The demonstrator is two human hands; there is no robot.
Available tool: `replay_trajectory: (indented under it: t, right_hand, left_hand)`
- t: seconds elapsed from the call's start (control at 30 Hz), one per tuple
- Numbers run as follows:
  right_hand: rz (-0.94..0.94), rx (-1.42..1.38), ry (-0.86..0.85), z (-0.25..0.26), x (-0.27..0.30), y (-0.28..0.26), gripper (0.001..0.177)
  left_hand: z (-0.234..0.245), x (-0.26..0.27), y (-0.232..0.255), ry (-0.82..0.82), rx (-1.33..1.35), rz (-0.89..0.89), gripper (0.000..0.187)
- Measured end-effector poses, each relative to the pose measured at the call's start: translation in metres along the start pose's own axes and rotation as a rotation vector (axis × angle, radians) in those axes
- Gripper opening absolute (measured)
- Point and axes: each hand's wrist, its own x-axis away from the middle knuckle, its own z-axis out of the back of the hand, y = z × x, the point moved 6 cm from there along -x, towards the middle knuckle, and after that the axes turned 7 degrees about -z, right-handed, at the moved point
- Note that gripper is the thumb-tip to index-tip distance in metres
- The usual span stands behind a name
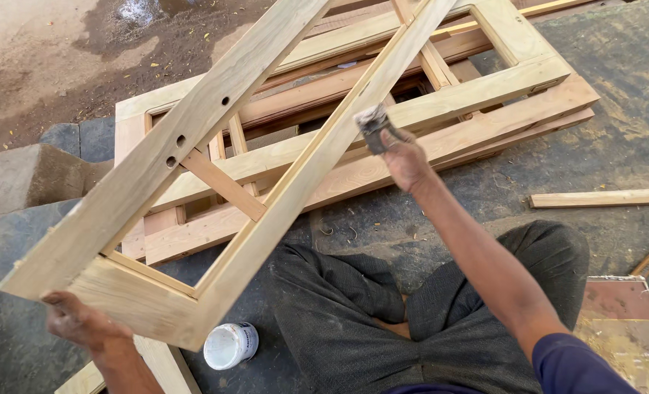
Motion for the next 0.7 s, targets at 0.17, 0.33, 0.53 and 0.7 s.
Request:
replay_trajectory:
  t: [0.17,0.33,0.53,0.7]
  right_hand:
    - [0.019,-0.104,-0.077,-0.025,0.043,0.029,0.044]
    - [0.050,-0.165,-0.011,-0.016,0.110,0.007,0.049]
    - [0.132,-0.225,0.111,0.039,0.208,-0.022,0.048]
    - [0.246,-0.288,0.219,0.097,0.290,-0.039,0.050]
  left_hand:
    - [-0.041,0.067,0.024,0.152,0.034,1.064,0.104]
    - [-0.119,0.136,0.115,0.218,0.206,1.466,0.076]
    - [-0.163,0.191,0.212,0.281,0.444,1.561,0.071]
    - [-0.226,0.249,0.339,0.197,0.747,1.707,0.073]
